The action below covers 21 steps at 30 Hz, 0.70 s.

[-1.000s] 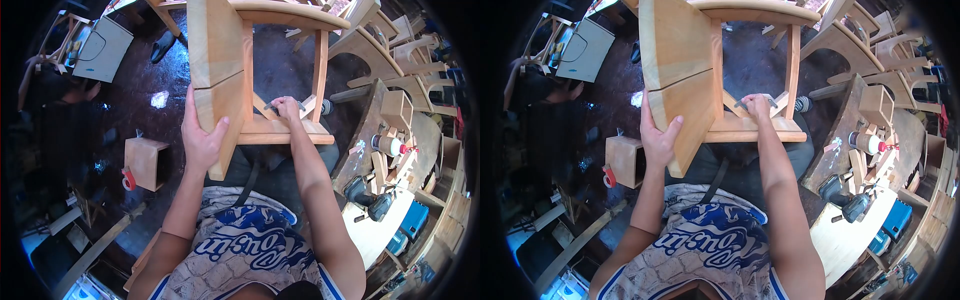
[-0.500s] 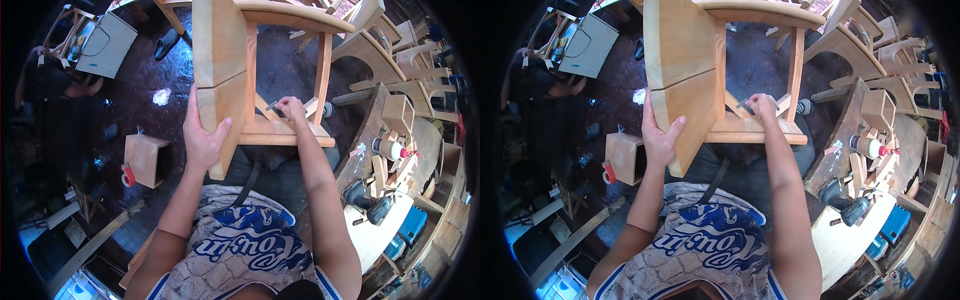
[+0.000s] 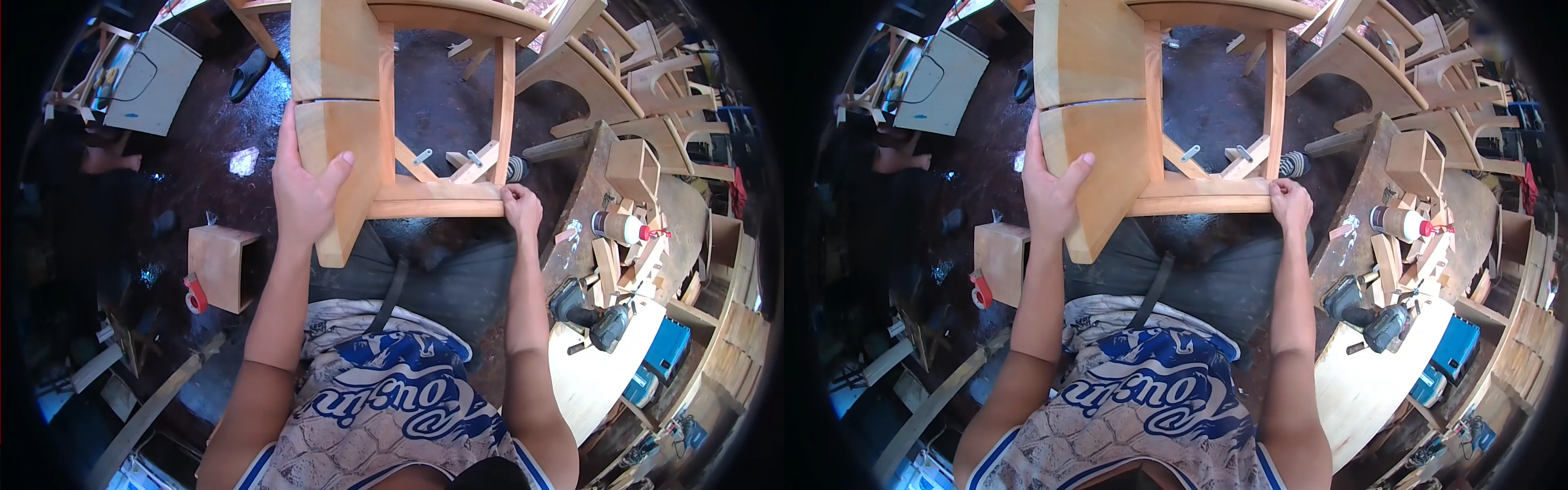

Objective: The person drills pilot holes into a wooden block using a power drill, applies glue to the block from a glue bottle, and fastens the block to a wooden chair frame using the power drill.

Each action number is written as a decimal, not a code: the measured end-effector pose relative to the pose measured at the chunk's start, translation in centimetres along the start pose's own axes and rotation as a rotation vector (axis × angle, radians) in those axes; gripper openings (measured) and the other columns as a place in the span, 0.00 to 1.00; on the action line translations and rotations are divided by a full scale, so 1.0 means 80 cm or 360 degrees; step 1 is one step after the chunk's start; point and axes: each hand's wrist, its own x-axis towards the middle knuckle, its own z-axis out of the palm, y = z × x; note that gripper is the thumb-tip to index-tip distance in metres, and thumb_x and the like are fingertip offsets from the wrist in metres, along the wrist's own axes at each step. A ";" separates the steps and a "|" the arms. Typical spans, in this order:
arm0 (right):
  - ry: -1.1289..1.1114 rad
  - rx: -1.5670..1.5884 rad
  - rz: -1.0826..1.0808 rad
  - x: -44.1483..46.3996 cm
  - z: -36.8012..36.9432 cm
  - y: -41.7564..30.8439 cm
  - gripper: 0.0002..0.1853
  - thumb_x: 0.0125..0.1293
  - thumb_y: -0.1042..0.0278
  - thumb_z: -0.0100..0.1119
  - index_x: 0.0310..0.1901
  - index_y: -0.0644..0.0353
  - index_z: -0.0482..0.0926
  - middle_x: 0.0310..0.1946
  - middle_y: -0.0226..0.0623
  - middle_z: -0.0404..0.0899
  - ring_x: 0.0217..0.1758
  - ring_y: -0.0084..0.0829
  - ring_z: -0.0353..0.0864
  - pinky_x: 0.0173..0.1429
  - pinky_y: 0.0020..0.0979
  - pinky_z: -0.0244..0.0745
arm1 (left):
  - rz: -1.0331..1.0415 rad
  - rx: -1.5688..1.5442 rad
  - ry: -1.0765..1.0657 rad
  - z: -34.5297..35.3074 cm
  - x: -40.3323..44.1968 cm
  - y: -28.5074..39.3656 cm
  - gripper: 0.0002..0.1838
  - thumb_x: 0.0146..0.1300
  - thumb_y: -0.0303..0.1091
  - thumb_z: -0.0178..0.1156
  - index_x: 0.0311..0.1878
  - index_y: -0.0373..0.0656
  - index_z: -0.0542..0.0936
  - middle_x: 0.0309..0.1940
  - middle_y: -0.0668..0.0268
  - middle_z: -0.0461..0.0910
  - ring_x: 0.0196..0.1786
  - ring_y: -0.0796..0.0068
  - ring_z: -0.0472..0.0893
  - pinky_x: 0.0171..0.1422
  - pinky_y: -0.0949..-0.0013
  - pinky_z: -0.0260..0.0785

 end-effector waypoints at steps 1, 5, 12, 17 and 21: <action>-0.0012 0.0067 0.0051 -0.004 -0.002 0.001 0.13 0.62 0.55 0.65 0.37 0.55 0.90 0.39 0.41 0.87 0.43 0.45 0.86 0.51 0.43 0.79 | 0.0038 -0.0011 -0.0023 -0.001 0.008 -0.002 0.44 0.58 0.19 0.62 0.78 0.31 0.56 0.63 0.52 0.76 0.62 0.66 0.79 0.68 0.63 0.71; 0.0578 0.0392 0.0131 -0.004 0.023 0.000 0.11 0.57 0.60 0.67 0.37 0.56 0.90 0.35 0.40 0.87 0.42 0.45 0.86 0.52 0.40 0.79 | 0.0127 -0.0003 -0.0026 0.001 0.032 -0.005 0.43 0.58 0.20 0.62 0.77 0.30 0.57 0.62 0.52 0.76 0.62 0.66 0.79 0.68 0.65 0.70; 0.0606 0.0840 0.0583 0.026 0.035 -0.003 0.09 0.51 0.65 0.66 0.35 0.54 0.90 0.33 0.41 0.89 0.38 0.40 0.89 0.51 0.39 0.80 | 0.0223 0.0050 -0.0062 -0.002 0.078 -0.016 0.46 0.52 0.19 0.62 0.77 0.34 0.59 0.62 0.54 0.77 0.62 0.67 0.80 0.66 0.66 0.71; 0.0652 0.0555 0.0834 0.010 0.045 -0.010 0.08 0.53 0.62 0.64 0.31 0.50 0.90 0.31 0.42 0.88 0.39 0.45 0.88 0.52 0.44 0.80 | 0.0142 0.0042 -0.0106 -0.007 0.091 -0.004 0.46 0.50 0.19 0.63 0.77 0.34 0.61 0.61 0.55 0.78 0.60 0.67 0.81 0.65 0.67 0.73; 0.0412 0.0805 0.0804 -0.013 0.023 -0.021 0.08 0.54 0.62 0.64 0.33 0.48 0.90 0.34 0.39 0.89 0.42 0.43 0.88 0.53 0.41 0.80 | 0.0150 0.0211 -0.0123 -0.015 0.101 0.000 0.43 0.49 0.22 0.63 0.74 0.35 0.66 0.59 0.58 0.80 0.58 0.69 0.81 0.62 0.66 0.74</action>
